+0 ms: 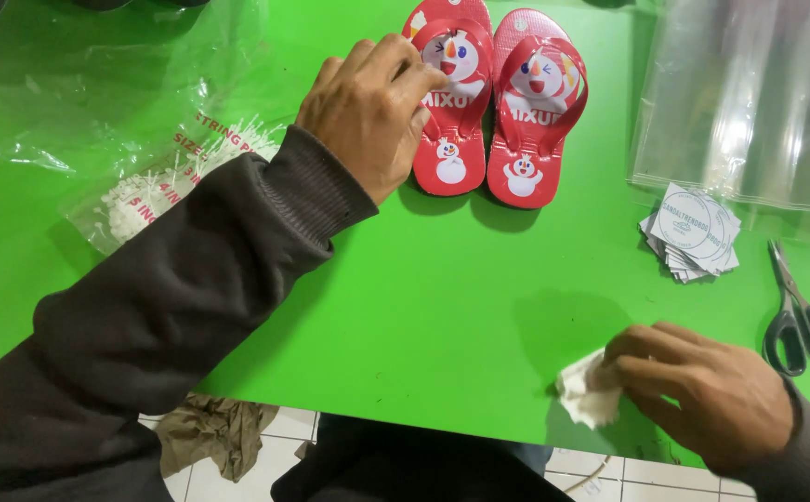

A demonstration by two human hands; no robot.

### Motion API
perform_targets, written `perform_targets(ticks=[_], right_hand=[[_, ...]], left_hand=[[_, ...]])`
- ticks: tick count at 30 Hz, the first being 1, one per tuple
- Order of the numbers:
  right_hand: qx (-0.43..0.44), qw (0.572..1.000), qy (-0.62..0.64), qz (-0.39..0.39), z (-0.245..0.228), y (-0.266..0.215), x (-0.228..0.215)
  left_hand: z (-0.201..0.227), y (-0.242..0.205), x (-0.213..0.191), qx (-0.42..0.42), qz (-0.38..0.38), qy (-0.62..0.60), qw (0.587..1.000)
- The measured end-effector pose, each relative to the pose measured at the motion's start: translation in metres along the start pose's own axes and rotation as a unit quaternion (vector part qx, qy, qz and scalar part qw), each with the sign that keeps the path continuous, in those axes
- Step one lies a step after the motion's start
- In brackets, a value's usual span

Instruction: The person trims the edges of a black flip-flop sole using scissors, then wipes the surface of red flip-flops with a white cloth. They cut a white plastic zip tie, thread it through the flip-flops to secure them together, and place the pair into a clear plastic packaging bag.

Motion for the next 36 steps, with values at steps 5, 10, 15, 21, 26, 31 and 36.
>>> perform_targets(ticks=[5,10,15,21,26,31,36], right_hand=[[-0.037,0.945,0.168,-0.278,0.002,-0.035,0.010],[0.028,0.945,0.290,-0.148,0.000,-0.008,-0.048],[-0.023,0.920,0.386,0.058,0.004,0.041,-0.065],[0.054,0.831,0.542,0.111,0.001,0.085,-0.059],[0.110,0.964,0.207,0.125,-0.009,0.101,-0.067],[-0.043,0.980,-0.013,0.195,-0.041,0.107,-0.063],[-0.144,0.949,-0.092,0.265,-0.050,0.119,-0.075]], left_hand=[[-0.009,0.006,0.015,-0.007,0.023,0.100,0.995],[0.027,0.022,0.012,0.025,0.039,0.008,0.999],[0.103,0.018,-0.022,0.062,-0.072,-0.307,0.947],[0.116,0.003,0.002,-0.045,-0.144,-0.387,0.910],[0.099,-0.001,-0.008,-0.084,-0.106,-0.411,0.901],[0.096,-0.003,-0.017,-0.219,-0.208,-0.458,0.836],[0.086,-0.010,-0.012,-0.229,-0.255,-0.477,0.810]])
Point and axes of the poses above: each hand's wrist, its own y-axis towards the middle knuckle, its own x-axis out of the palm, z = x × y, the point moved 2 cm from there along y, towards the middle knuckle, and after that the axes turned 1 degree about -y, right-handed, at the moved point
